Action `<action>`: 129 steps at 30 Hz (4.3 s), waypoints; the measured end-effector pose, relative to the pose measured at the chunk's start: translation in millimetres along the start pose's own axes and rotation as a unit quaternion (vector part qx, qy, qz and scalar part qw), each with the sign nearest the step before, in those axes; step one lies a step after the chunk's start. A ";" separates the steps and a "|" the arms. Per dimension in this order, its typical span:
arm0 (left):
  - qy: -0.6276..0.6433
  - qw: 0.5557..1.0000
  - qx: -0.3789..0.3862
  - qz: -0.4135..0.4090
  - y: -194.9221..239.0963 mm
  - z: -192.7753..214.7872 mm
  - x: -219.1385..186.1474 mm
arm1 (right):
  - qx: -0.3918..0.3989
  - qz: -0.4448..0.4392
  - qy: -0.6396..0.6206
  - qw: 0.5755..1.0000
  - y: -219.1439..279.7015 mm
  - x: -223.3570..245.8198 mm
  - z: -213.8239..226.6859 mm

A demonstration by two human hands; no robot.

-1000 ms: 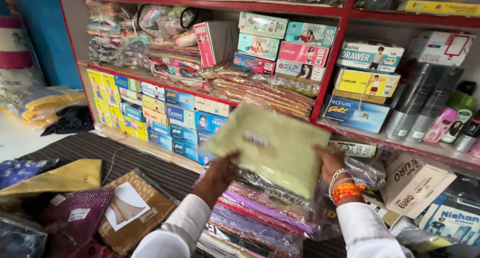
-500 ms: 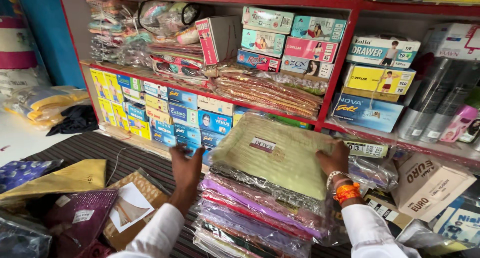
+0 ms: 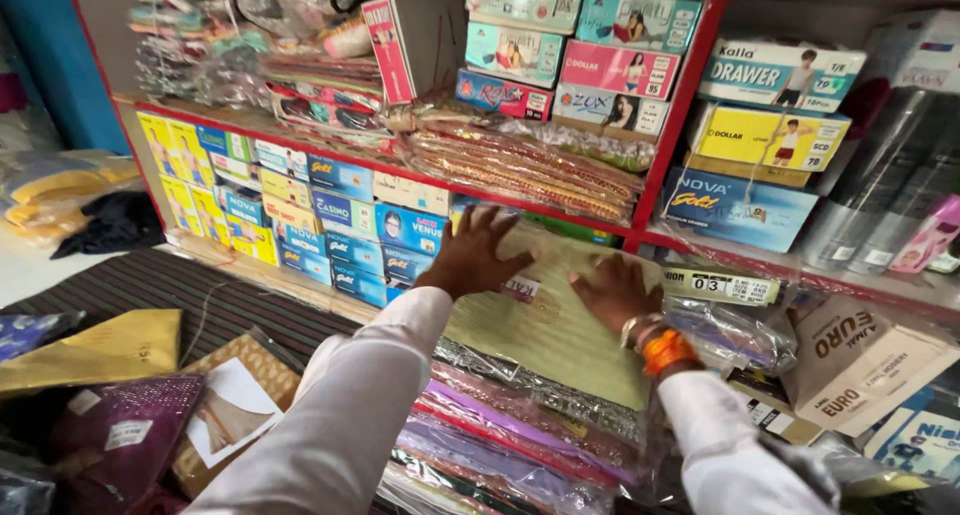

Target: The person wipes the plastic packaging of several folded garments with a small cloth, then stacks them on a pile. The person handles multiple packaged garments one at a time, wiping each with a cloth and stacking them.

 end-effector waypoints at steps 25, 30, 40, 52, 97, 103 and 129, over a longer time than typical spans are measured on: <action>-0.185 0.977 -0.107 0.018 52.4 -19.6 -37.7 | -0.021 -0.024 0.151 0.988 20.0 17.6 -15.1; -0.023 0.997 -0.073 0.030 89.7 -2.9 -35.9 | -0.227 0.076 0.198 0.951 58.9 58.1 -3.0; 0.131 0.972 -0.194 0.020 199.5 51.1 14.1 | -0.099 0.332 -0.058 0.936 111.8 205.7 -60.5; 0.285 0.922 -0.244 0.092 309.1 102.7 99.6 | -0.019 0.381 -0.350 0.855 133.7 338.0 -119.7; 0.308 0.768 -0.395 0.400 528.7 -77.3 398.4 | 0.413 0.302 -0.359 0.781 96.9 445.0 -686.8; 0.157 0.759 -0.339 0.533 544.9 -33.6 402.3 | 0.407 0.325 -0.342 0.782 85.1 445.3 -695.3; 0.188 0.754 -0.453 0.437 562.6 -20.7 482.2 | 0.297 0.363 -0.241 0.850 91.2 446.6 -686.4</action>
Point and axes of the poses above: each hand's wrist, its own y-axis away from the middle knuckle, its own z-axis out of the back of the hand, x = y × z, the point moved 3 cm from there along -y, towards the middle knuckle, and after that the axes turned 14 degrees about x, right-handed, at the moved point
